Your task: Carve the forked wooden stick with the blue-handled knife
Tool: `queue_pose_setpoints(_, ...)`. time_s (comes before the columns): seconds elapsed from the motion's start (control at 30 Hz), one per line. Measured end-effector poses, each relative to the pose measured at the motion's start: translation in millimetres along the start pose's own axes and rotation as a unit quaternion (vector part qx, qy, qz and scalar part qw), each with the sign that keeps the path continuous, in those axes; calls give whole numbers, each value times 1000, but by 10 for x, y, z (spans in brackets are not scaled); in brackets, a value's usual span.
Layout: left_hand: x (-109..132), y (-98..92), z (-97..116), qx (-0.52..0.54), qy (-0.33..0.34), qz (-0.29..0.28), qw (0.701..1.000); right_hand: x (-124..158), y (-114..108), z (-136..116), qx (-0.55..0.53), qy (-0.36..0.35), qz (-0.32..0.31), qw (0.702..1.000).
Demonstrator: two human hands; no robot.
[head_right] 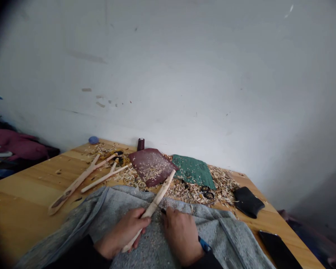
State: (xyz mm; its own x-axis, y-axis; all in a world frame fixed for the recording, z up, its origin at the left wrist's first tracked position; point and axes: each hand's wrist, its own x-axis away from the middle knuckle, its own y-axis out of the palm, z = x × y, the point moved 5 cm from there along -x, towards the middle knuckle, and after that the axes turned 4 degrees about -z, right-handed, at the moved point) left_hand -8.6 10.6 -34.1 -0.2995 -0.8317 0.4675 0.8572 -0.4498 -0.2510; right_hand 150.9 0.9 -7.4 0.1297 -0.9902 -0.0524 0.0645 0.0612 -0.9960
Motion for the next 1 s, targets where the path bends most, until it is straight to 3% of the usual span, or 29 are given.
queue_pose_setpoints(0.2, -2, 1, 6, -7, -4, 3, 1000, 57, -2, -148, -13, -49, 2, 999)
queue_pose_setpoints(0.4, 23, 2, 15, -10, 1, -2, 1000, -24, -59, 63, 7, 32, 22, 999)
queue_pose_setpoints(0.63, -20, 10, -26, -3, -3, -3, 1000, 39, 16, -91, -11, -23, 8, 1000)
queue_pose_setpoints(0.9, -35, 10, -42, 5, 5, -4, 1000, -33, -57, 103, 25, 47, 34, 998)
queue_pose_setpoints(1.0, -6, 7, -26, 6, -3, 1, 1000, -4, -16, 30, 17, 20, 34, 999)
